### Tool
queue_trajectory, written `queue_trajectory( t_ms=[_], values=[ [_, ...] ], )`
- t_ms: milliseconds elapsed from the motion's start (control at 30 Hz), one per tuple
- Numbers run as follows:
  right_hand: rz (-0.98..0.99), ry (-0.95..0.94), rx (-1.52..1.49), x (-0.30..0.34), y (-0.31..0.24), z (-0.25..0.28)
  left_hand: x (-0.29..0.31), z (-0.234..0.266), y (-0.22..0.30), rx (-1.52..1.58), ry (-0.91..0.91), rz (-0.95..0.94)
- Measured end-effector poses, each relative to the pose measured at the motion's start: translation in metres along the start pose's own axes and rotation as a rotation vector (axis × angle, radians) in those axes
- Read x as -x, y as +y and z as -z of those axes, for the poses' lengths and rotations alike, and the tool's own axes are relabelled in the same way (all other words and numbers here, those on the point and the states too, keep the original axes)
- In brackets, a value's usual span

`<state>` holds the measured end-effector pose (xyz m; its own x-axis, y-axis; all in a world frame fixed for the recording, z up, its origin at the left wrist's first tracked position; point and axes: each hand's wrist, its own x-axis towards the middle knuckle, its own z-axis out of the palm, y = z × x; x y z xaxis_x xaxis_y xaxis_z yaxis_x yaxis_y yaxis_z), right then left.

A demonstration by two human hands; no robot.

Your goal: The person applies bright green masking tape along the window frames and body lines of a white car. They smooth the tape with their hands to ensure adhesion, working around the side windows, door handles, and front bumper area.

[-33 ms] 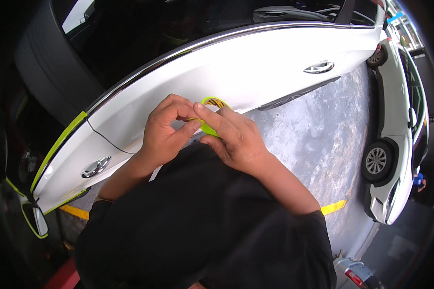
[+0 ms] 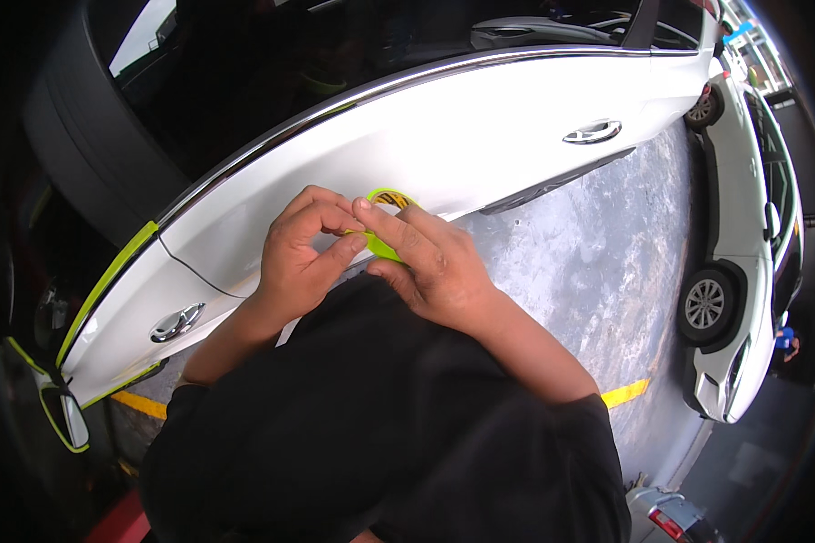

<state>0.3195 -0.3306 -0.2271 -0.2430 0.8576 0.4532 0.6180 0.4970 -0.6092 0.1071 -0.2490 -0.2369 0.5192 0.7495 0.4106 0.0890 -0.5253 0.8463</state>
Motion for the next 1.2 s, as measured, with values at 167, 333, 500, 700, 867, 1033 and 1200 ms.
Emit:
queue_trajectory(
  t_ms=[167,333,500,700,867,1033,1200],
  values=[
    [0.049,-0.098,-0.225,-0.024,0.039,0.046,-0.034,-0.011,0.004,0.005,0.199,-0.019],
    [0.254,-0.117,-0.155,-0.032,0.114,0.128,-0.041,0.04,0.016,-0.04,0.726,0.0],
    [0.304,-0.286,-0.112,-0.05,0.184,0.198,0.004,0.053,0.035,-0.104,1.122,0.107],
    [0.398,-0.351,-0.132,-0.075,0.187,0.189,0.007,-0.01,0.042,0.004,1.325,0.269],
    [0.434,-0.497,-0.213,-0.093,0.171,0.161,0.031,-0.009,0.02,-0.007,1.548,0.244],
    [0.471,-0.548,-0.177,-0.109,0.147,0.135,0.047,0.016,-0.004,0.023,1.606,0.267],
    [0.423,-0.529,-0.131,-0.12,0.135,0.122,0.066,0.048,-0.03,-0.213,1.49,0.356]
  ],
)
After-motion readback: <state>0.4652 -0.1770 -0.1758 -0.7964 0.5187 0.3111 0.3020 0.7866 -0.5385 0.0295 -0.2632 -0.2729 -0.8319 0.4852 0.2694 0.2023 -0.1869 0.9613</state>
